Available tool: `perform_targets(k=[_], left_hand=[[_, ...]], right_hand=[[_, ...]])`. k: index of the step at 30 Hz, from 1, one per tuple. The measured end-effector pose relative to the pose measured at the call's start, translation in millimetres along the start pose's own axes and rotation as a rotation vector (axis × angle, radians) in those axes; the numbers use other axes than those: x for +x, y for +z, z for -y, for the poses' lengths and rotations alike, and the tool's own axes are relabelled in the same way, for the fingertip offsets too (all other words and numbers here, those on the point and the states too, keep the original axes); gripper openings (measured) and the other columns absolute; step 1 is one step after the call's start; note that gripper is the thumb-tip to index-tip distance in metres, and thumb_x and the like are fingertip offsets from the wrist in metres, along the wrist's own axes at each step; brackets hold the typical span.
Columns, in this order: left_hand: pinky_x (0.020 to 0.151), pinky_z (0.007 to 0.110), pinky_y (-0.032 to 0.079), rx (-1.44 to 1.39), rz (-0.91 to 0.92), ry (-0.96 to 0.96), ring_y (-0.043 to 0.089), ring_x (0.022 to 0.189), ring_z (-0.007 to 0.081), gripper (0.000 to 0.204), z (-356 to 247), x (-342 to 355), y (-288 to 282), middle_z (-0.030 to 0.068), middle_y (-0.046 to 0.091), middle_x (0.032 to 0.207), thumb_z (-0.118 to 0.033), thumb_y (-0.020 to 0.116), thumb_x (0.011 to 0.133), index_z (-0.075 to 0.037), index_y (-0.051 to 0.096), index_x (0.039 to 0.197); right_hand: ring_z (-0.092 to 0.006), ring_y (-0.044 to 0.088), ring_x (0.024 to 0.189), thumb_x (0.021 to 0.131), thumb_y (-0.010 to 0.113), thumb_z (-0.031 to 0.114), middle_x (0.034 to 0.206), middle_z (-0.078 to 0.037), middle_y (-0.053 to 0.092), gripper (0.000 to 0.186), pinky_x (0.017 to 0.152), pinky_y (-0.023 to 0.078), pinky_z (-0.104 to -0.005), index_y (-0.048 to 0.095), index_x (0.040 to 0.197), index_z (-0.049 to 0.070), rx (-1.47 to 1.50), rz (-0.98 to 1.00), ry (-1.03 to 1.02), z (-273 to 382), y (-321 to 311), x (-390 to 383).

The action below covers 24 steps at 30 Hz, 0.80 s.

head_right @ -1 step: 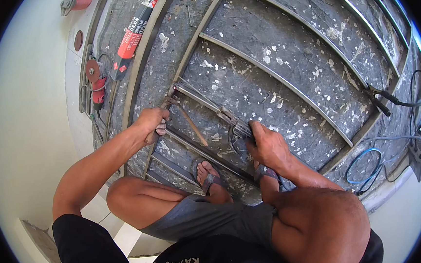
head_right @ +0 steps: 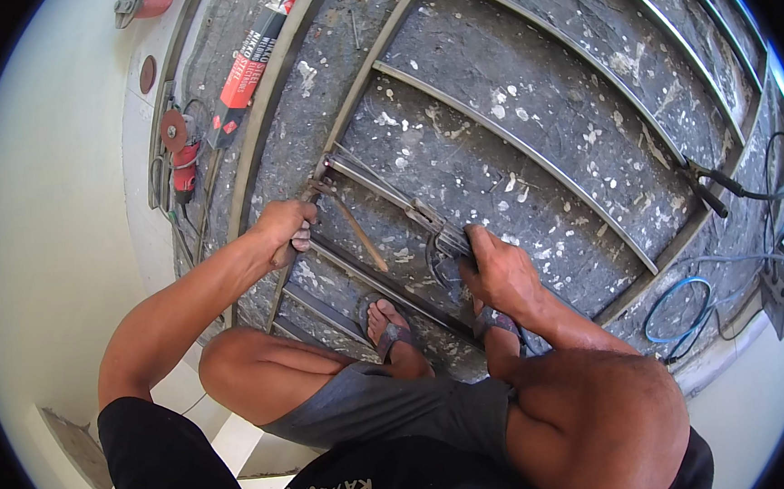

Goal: Welding metal bars onto a frame on the floor.

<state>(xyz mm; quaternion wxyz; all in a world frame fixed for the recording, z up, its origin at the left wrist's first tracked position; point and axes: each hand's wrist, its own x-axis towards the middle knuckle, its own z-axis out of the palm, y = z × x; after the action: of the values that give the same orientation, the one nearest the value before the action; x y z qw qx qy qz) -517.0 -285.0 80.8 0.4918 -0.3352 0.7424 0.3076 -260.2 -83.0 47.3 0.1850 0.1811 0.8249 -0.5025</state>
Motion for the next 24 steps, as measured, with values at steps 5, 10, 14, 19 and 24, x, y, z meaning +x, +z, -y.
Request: perform_targets(k=[5, 10, 14, 19, 24], left_hand=[[0.036, 0.028, 0.028, -0.014, 0.016, -0.001, 0.036, 0.042, 0.0110, 0.013, 0.4, 1.4, -1.1, 0.0037, 0.041, 0.060, 0.002, 0.056, 0.077, -0.001, 0.047, 0.069], [0.036, 0.028, 0.027, -0.019, 0.015, 0.004, 0.037, 0.042, 0.0113, 0.016, -0.4, 0.7, -1.9, 0.0036, 0.042, 0.060, 0.004, 0.056, 0.076, -0.002, 0.046, 0.067], [0.035, 0.028, 0.027, -0.025, 0.018, -0.001, 0.038, 0.044, 0.0117, 0.015, -1.2, -0.7, -1.4, 0.0038, 0.042, 0.060, 0.004, 0.056, 0.077, -0.002, 0.046, 0.067], [0.035, 0.028, 0.027, -0.031, 0.025, -0.009, 0.039, 0.044, 0.0122, 0.014, -1.8, -1.0, -1.5, 0.0045, 0.042, 0.060, 0.004, 0.057, 0.077, -0.001, 0.047, 0.068], [0.035, 0.029, 0.029, -0.006, 0.021, -0.019, 0.039, 0.044, 0.0128, 0.014, -1.9, 0.2, -1.6, 0.0059, 0.044, 0.060, 0.001, 0.057, 0.079, 0.001, 0.048, 0.068]], right_hand=[[-0.0438, 0.061, 0.078, 0.078, 0.063, 0.013, 0.090, -0.025, 0.062, 0.043, 0.068, 0.050, -0.0494, 0.046, 0.116, 0.001, -0.006, -0.021, 0.020, 0.8, 0.4, 0.3], [-0.0447, 0.061, 0.078, 0.077, 0.064, 0.013, 0.091, -0.027, 0.061, 0.046, 0.068, 0.050, -0.0486, 0.046, 0.117, -0.001, -0.011, -0.034, 0.007, 0.9, 0.6, 0.5], [-0.0445, 0.062, 0.077, 0.076, 0.064, 0.012, 0.090, -0.027, 0.061, 0.047, 0.067, 0.050, -0.0486, 0.046, 0.117, -0.001, 0.000, -0.038, 0.022, 0.4, 0.0, -0.4], [-0.0440, 0.062, 0.076, 0.076, 0.065, 0.012, 0.089, -0.027, 0.061, 0.047, 0.066, 0.051, -0.0484, 0.046, 0.117, -0.001, 0.002, -0.039, 0.018, 0.8, -0.2, -0.2], [-0.0441, 0.062, 0.075, 0.075, 0.066, 0.011, 0.087, -0.027, 0.062, 0.048, 0.065, 0.051, -0.0481, 0.046, 0.117, -0.001, -0.002, -0.055, 0.042, 0.5, 0.1, -0.2]])
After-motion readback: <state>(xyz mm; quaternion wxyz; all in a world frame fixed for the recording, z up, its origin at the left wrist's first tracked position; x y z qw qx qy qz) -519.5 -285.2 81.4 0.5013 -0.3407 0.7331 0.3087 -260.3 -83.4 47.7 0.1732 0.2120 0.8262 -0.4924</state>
